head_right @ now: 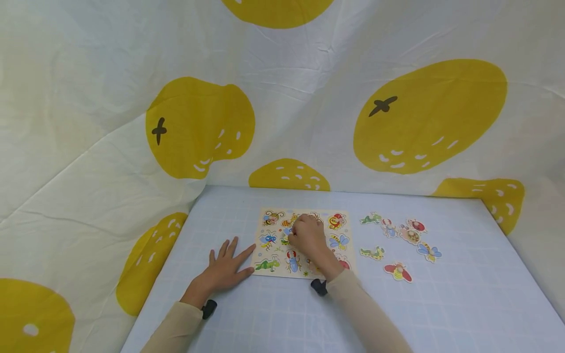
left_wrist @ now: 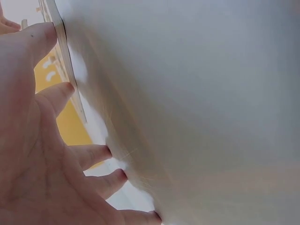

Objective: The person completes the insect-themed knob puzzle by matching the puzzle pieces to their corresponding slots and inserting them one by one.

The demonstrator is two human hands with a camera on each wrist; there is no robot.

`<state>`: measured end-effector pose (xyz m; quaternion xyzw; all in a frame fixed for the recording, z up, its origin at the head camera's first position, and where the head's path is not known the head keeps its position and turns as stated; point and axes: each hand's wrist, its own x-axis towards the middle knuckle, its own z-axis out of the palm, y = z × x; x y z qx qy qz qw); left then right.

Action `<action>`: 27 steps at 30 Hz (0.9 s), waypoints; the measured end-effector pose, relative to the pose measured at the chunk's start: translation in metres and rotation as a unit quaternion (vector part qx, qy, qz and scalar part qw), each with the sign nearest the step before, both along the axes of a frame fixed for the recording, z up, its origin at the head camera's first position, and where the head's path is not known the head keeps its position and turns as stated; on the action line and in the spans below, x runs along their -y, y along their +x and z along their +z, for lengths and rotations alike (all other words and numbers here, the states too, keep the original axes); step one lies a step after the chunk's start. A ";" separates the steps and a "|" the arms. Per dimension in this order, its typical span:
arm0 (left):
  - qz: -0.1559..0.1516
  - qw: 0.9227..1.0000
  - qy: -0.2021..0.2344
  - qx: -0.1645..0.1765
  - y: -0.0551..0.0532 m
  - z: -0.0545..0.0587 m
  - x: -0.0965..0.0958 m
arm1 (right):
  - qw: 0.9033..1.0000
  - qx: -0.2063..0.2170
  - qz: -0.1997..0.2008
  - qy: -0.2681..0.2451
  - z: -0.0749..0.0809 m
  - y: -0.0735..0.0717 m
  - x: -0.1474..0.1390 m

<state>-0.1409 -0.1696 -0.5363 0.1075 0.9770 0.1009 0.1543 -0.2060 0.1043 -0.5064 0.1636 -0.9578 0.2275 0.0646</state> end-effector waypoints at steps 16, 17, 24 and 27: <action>-0.004 1.000 0.000 0.002 -0.001 0.000 0.001 | 0.999 0.011 0.033 0.034 -0.001 -0.006 0.044; -0.005 1.000 0.002 0.001 -0.001 0.000 0.001 | 0.999 0.013 0.034 0.035 -0.002 -0.007 0.046; -0.010 1.000 0.011 0.000 -0.001 0.002 0.003 | 0.998 0.031 0.043 0.041 -0.008 -0.011 0.056; -0.011 1.000 0.012 0.000 -0.001 0.002 0.003 | 0.997 0.038 0.044 0.043 -0.011 -0.012 0.059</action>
